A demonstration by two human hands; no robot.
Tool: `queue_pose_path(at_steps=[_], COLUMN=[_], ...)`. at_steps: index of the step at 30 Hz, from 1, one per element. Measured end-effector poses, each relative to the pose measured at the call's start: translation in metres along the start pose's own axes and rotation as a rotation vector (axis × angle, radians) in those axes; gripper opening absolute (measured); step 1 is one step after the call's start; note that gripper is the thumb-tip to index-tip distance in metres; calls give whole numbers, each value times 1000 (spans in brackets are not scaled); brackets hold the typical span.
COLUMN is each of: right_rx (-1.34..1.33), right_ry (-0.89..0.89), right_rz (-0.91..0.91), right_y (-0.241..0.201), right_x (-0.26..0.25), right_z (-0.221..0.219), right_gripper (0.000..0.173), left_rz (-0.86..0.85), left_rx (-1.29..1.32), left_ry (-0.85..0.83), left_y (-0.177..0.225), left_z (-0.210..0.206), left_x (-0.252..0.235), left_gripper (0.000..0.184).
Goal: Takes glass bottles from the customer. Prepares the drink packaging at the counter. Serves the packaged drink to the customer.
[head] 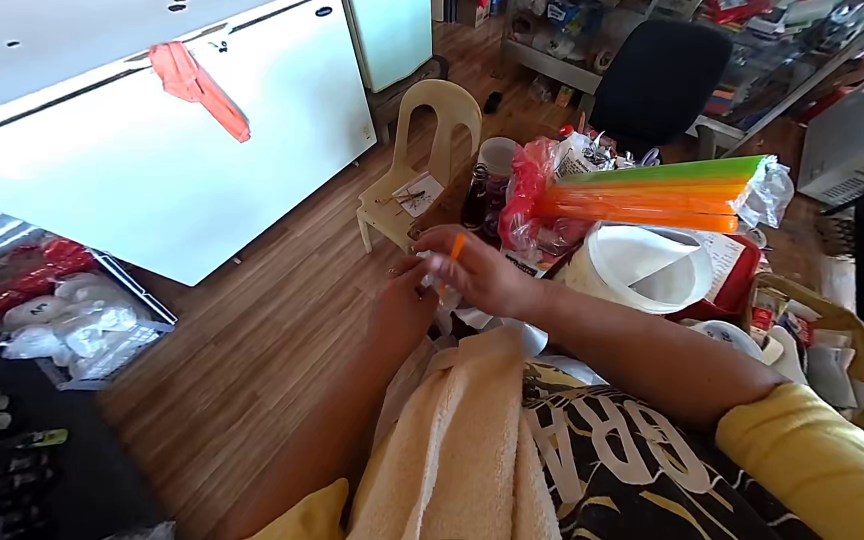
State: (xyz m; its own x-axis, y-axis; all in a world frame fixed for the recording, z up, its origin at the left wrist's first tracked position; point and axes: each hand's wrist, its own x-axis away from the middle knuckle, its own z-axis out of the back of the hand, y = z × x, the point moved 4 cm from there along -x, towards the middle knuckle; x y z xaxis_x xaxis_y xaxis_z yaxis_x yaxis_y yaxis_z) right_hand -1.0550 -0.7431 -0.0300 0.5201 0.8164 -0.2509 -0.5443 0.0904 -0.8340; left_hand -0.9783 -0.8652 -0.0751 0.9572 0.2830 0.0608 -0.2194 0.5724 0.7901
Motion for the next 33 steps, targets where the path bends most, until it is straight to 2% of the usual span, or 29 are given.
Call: queue_pose_path(at_steps=[2, 3, 4, 8, 10, 13, 17, 21, 24, 29, 33], right_rx=[4, -20, -46, -35, -38, -34, -30, -86, -68, 2, -192], right_ry=[-201, -202, -134, 508, 630, 674, 747, 788, 785, 543, 506], right_rz=[-70, -106, -158, -482, -656, -830, -697, -638, -591, -586, -308], right_y=[27, 42, 58, 107, 121, 142, 176, 185, 183, 157, 111], right_x=[-5, -7, -8, -12, -22, -40, -58, -66, -62, -21, 31], right_z=[-4, -3, -1, 4, 1, 1, 10, 15, 15, -2, -10], right_gripper=[77, 90, 95, 82, 82, 91, 94, 63, 55, 64, 46], left_rz=[54, 80, 101, 85, 57, 34, 10, -34, -86, -173, -220], left_rx=[-18, -32, -38, 7, 25, 49, 88, 115, 105, -39, -58], left_ry=[32, 64, 109, 296, 359, 377, 332, 273, 225, 167, 127], left_y=[-17, -27, -36, -63, -72, -81, -87, -83, -82, -72, -51], left_z=[10, 15, 21, 40, 43, 44, 40, 35, 30, 25, 18], left_x=[0, 2, 5, 22, 29, 36, 41, 38, 28, 1, -14], left_gripper=[36, 37, 37, 35, 36, 35, 37, 36, 36, 35, 35])
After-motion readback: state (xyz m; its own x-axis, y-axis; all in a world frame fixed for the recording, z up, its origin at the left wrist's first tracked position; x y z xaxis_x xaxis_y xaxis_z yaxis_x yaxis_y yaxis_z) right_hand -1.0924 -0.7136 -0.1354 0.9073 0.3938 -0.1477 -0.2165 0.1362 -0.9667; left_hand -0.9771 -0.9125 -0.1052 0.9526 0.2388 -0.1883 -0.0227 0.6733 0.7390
